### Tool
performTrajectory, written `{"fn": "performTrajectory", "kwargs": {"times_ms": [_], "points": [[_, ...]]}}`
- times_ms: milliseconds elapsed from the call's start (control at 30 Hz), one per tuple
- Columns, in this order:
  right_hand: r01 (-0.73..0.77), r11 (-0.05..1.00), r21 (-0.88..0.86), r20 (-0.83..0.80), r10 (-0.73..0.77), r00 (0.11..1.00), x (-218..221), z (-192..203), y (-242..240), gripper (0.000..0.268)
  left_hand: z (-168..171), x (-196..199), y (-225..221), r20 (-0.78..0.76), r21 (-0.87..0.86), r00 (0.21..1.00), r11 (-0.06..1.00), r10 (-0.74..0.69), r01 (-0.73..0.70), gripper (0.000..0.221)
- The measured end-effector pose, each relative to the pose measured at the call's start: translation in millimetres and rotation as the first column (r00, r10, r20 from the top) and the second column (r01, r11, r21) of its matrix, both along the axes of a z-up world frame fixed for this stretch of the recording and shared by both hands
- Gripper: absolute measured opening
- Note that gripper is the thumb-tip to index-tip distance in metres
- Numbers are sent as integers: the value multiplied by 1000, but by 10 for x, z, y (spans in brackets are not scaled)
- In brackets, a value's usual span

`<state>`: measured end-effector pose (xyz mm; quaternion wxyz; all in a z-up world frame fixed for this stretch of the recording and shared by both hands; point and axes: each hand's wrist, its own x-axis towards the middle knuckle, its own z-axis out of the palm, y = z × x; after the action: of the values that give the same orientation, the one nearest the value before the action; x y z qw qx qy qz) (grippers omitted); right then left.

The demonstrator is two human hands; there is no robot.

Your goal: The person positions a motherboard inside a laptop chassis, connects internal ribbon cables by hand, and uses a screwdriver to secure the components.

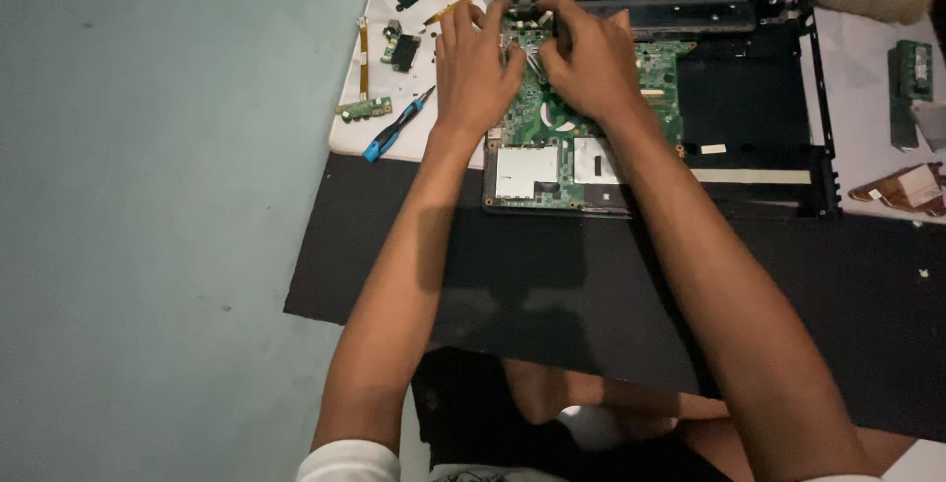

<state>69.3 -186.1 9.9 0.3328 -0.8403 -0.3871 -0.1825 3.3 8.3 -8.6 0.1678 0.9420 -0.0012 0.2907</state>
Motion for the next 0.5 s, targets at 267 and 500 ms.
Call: {"fn": "performTrajectory", "kwargs": {"times_ms": [267,500], "points": [[31,991,-129,69,-22,997,46,-81,36,51,-13,-4,-5,22,-48,999,999,27,-25,36],[8,999,-54,48,-6,999,-34,21,11,58,157,-36,-12,259,-113,960,990,107,-80,31]]}}
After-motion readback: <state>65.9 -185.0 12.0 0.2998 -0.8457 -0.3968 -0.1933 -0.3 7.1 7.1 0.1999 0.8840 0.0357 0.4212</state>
